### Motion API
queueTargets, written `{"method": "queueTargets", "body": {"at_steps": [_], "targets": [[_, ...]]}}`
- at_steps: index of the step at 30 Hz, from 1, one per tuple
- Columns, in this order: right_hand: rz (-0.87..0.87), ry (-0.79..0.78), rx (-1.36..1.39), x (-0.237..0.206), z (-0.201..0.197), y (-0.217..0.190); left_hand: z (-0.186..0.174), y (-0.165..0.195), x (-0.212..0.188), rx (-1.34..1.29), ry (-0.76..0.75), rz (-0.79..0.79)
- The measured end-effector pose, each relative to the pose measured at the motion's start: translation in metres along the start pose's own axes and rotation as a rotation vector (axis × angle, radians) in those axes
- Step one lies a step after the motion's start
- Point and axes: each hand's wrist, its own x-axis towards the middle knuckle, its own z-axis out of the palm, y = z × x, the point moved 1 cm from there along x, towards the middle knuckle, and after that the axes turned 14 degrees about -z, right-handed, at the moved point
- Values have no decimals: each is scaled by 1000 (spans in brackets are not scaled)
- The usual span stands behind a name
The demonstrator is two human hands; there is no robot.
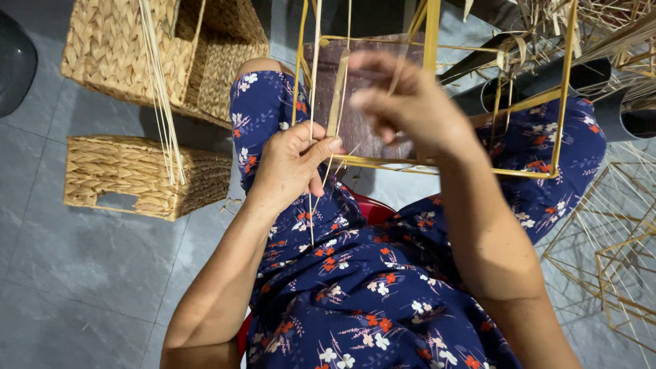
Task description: The person sits on the floor with a bamboo frame on their lap and weaves thin bamboo strips around the frame's bars, pulling each strip tight and tucking the ends. They reach to a pile of strips on a nearby table to select new strips as needed.
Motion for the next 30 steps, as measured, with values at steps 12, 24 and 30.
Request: {"method": "queueTargets", "body": {"at_steps": [12,24,30], "targets": [[-121,6,-284,-21,-10,-28,0,-3,2,8,-4,10],[40,-244,-262,-2,10,22,0,1,0,-16,-34,-41],[-7,-293,-280,3,14,16,-1,-1,2,-30,-39,-19]]}}
